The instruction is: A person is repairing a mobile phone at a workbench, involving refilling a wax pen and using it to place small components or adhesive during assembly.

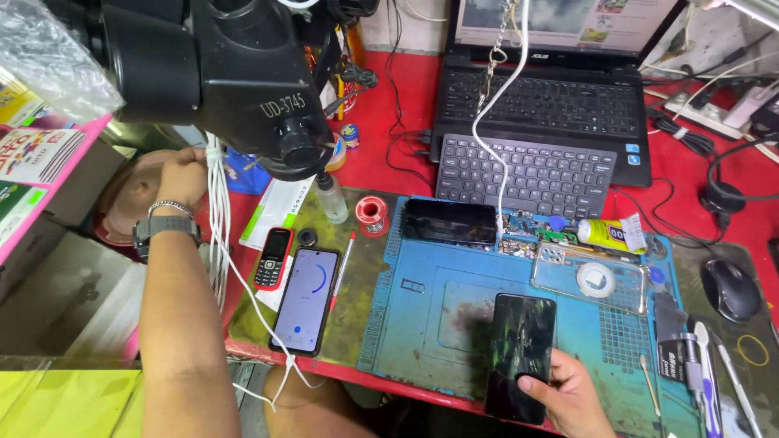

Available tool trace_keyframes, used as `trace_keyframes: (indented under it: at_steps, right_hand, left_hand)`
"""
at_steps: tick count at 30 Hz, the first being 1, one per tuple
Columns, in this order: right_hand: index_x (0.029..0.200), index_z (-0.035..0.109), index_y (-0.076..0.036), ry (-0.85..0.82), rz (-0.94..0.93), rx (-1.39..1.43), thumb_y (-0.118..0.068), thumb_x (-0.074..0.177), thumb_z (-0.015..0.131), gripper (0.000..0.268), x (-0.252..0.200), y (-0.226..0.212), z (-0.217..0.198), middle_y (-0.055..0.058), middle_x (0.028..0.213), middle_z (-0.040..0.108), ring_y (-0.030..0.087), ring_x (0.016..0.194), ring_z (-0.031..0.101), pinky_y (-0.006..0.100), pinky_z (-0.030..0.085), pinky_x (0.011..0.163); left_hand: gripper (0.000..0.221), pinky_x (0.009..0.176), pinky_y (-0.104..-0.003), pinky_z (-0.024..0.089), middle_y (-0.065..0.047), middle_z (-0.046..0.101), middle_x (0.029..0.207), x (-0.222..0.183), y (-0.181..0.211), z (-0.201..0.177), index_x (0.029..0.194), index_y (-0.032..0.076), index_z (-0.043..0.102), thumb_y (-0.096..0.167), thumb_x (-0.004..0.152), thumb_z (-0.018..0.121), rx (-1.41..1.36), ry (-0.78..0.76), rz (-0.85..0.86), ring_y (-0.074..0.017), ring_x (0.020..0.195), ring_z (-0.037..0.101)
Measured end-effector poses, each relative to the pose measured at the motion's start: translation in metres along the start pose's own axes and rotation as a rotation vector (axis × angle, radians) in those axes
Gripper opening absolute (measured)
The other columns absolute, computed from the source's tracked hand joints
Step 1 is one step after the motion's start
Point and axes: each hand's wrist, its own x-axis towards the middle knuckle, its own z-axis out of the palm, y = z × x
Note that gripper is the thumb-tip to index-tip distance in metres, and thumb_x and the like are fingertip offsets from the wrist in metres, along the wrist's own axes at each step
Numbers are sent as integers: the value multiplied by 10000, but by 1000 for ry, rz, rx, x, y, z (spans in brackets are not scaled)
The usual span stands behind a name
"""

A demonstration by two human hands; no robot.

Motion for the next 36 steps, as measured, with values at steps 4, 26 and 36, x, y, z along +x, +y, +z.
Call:
trace_keyframes:
  at_steps: [4, 26, 36]
  right_hand:
    - [1034, 734, 107, -3, 34, 55, 32, 797, 807, 259, 0, 4, 0, 168, 773, 754, 220, 663, 652, 350, 522, 605]
    - [1026, 763, 66, -57, -25, -61, -23, 797, 832, 256, -5, -3, 2, 91, 748, 749, 165, 655, 630, 299, 489, 601]
    - [935, 747, 5, -160, -179, -157, -100, 828, 835, 174, 1, -12, 7, -32, 707, 654, 57, 621, 543, 217, 433, 561]
  left_hand:
    - [312, 731, -315, 532, -42, 604, 795, 16, -17, -4, 783, 172, 537, -44, 884, 336, 58, 45, 71, -172, 773, 585]
    - [109, 744, -322, 548, -32, 706, 874, -8, -13, 1, 982, 149, 728, 71, 931, 672, 167, 40, 46, -159, 820, 643]
    - [308, 644, -529, 490, -208, 657, 774, 79, -144, -50, 777, -33, 627, 110, 1047, 591, 706, 356, 429, -304, 683, 573]
